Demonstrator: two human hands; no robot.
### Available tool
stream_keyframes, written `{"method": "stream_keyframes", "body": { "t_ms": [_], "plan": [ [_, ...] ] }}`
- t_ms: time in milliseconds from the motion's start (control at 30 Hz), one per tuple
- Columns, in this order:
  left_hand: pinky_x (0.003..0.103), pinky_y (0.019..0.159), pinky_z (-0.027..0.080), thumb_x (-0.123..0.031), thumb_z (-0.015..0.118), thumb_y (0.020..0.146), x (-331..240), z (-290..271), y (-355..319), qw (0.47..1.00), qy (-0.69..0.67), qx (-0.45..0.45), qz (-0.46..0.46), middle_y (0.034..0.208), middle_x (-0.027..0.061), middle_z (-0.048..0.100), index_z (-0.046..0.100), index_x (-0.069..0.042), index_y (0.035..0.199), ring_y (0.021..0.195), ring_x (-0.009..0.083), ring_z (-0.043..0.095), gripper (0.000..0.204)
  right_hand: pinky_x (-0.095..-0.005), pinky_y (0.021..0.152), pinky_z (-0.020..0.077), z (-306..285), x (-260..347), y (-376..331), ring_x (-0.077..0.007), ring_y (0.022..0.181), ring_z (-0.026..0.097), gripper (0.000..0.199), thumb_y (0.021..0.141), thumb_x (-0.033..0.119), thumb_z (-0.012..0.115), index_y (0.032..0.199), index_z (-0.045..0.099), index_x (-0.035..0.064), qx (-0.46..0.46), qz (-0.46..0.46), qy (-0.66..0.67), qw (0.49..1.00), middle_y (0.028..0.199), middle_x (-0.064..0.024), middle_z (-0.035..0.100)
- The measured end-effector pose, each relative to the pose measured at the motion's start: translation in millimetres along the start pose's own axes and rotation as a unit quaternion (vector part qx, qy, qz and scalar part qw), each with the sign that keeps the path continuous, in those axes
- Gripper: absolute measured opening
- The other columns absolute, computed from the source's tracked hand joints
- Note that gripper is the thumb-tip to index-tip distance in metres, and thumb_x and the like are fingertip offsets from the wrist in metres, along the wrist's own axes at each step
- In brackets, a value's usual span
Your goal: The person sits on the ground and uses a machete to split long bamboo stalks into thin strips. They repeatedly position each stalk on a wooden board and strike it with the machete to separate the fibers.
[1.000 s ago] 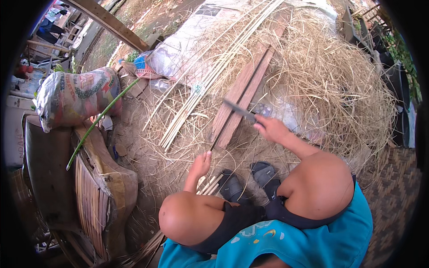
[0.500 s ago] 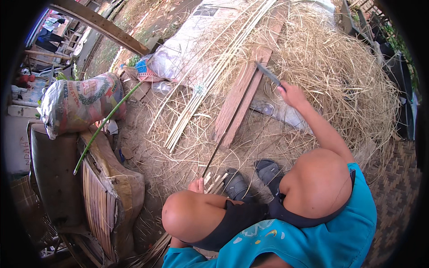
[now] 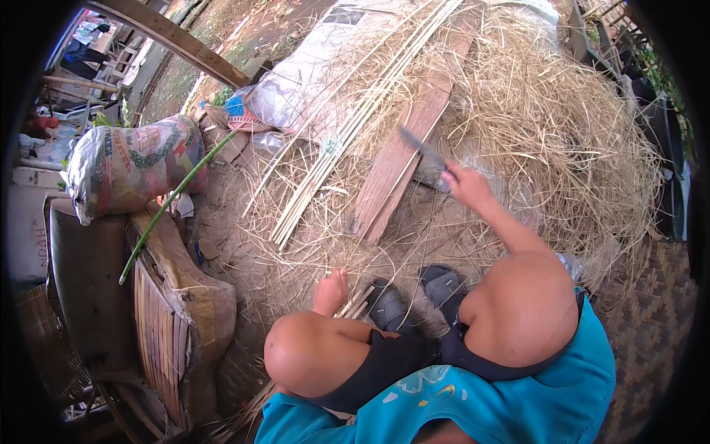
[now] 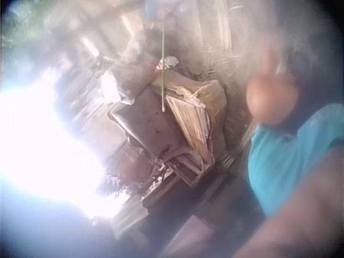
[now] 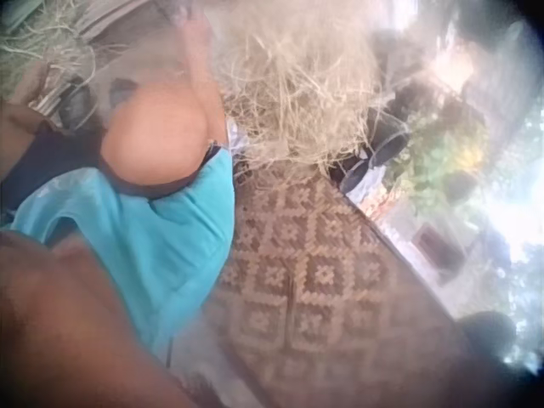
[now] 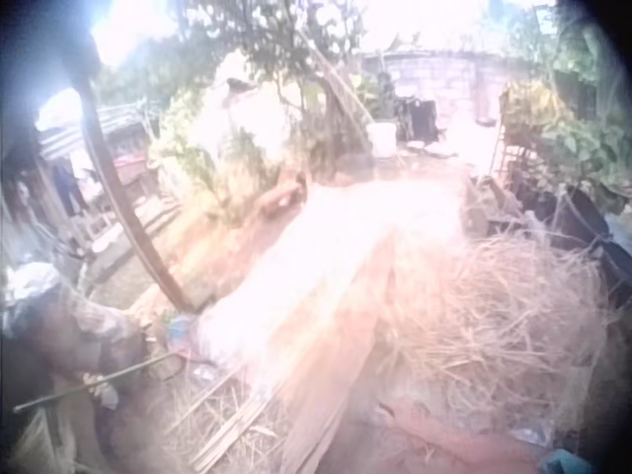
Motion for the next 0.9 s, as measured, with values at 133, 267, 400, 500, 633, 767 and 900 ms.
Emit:
{"method": "stream_keyframes", "body": {
  "t_ms": [133,267,400,500,633,767,900],
  "plan": [
    [0.063,0.069,0.050,-0.037,0.040,0.107,2,-9,-19,0.999,-0.033,-0.002,-0.021,0.076,0.0339,0.064,0.062,0.000,0.098,0.076,0.0543,0.064,0.043,-0.0543,0.077,0.0558,-78,-84,51,-0.0412,0.087,0.071,0.040,0.105,0.042,0.047,0.126,0.061,0.0114,-0.045,0.163,-0.071,0.983,0.091,-0.0209,0.072],
    [0.059,0.072,0.048,-0.034,0.042,0.107,-34,-12,22,0.990,-0.133,-0.033,0.023,0.080,0.0339,0.063,0.062,0.004,0.084,0.079,0.0538,0.061,0.049,-0.0554,0.077,0.0560,8,37,-21,-0.0429,0.089,0.070,0.044,0.103,0.044,0.049,0.135,0.057,0.0144,0.056,-0.046,-0.034,0.997,0.094,-0.0218,0.071],
    [0.057,0.070,0.047,-0.034,0.042,0.108,-4,-2,3,0.986,-0.169,-0.009,0.002,0.079,0.0322,0.062,0.064,0.004,0.085,0.077,0.0528,0.060,0.050,-0.0535,0.074,0.0572,68,118,-69,-0.0429,0.084,0.070,0.045,0.103,0.048,0.050,0.138,0.055,0.0219,0.207,-0.223,-0.095,0.948,0.100,-0.0198,0.070],
    [0.055,0.071,0.047,-0.036,0.042,0.109,2,-10,-16,0.983,-0.174,0.052,0.006,0.080,0.0314,0.063,0.065,0.004,0.088,0.077,0.0514,0.060,0.051,-0.0523,0.073,0.0573,-10,-6,22,-0.0412,0.086,0.070,0.046,0.103,0.052,0.047,0.138,0.055,0.0239,0.050,-0.046,-0.131,0.989,0.098,-0.0187,0.070],
    [0.054,0.071,0.046,-0.039,0.043,0.108,17,-7,-19,0.978,-0.203,0.052,-0.011,0.078,0.0304,0.063,0.066,0.003,0.084,0.076,0.0495,0.061,0.054,-0.0547,0.072,0.0556,-15,-40,50,-0.0438,0.079,0.068,0.046,0.103,0.050,0.049,0.134,0.059,0.0187,-0.027,-0.057,-0.176,0.982,0.092,-0.0222,0.069],
    [0.048,0.066,0.046,-0.041,0.043,0.108,61,1,-45,0.978,-0.182,0.085,-0.062,0.072,0.0236,0.063,0.065,0.002,0.079,0.067,0.0389,0.061,0.056,-0.0549,0.073,0.0546,-60,-115,74,-0.0416,0.078,0.069,0.041,0.105,0.046,0.046,0.129,0.062,0.0162,-0.098,0.119,-0.130,0.979,0.085,-0.0203,0.070],
    [0.040,0.055,0.040,-0.042,0.043,0.108,51,3,-27,0.942,-0.315,0.106,-0.049,0.060,0.0062,0.053,0.060,-0.002,0.073,0.055,0.0180,0.051,0.056,-0.0480,0.070,0.0564,-36,-11,38,-0.0316,0.075,0.071,0.041,0.106,0.044,0.045,0.134,0.060,0.0175,0.026,0.052,-0.077,0.995,0.082,-0.0151,0.071]
  ]
}}
Point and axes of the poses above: each hand's wrist, its own y-axis towards the middle knuckle, its own z-axis out of the palm, x = y × z, the point moved 6 cm from there along y, towards the middle knuckle
